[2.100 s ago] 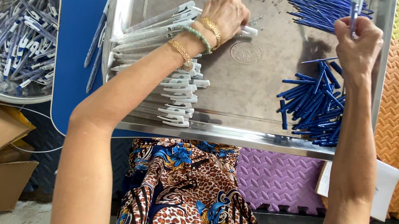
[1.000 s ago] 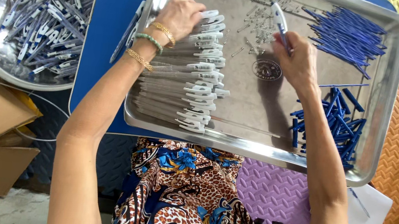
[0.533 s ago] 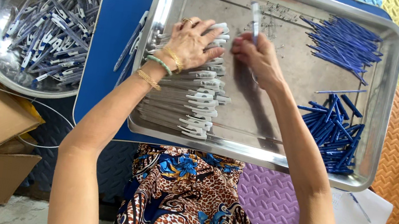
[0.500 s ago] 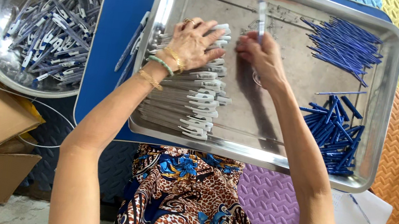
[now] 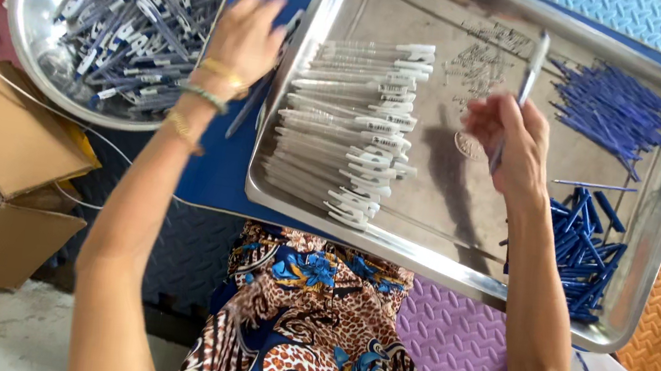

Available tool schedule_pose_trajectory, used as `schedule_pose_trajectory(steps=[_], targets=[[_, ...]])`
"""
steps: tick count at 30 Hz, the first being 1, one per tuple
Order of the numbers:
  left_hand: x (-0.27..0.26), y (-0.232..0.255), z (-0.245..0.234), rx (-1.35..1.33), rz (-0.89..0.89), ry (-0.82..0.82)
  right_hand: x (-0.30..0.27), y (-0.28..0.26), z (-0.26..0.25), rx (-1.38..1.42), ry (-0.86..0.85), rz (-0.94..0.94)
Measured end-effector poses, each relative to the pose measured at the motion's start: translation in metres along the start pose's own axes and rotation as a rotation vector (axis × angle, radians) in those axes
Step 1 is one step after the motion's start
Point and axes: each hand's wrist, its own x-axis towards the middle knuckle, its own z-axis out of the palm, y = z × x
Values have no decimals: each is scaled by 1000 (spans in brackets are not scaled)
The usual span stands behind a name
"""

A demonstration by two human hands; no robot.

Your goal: The person assembles ballpoint pens by hand, inserting ink cartridges and springs into pen barrels and snapping components together before placing them into a bowl.

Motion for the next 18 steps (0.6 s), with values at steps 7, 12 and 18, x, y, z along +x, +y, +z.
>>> schedule_pose_trajectory(steps=[7, 12, 18], targets=[[-29, -32, 6, 10, -373, -576, -26, 10, -24, -75, 47, -107], [-24, -24, -5, 23, -454, -643, -34, 14, -29, -92, 124, -89], [-2, 9, -46, -16, -601, -807, -39, 17, -28, -101, 114, -109]])
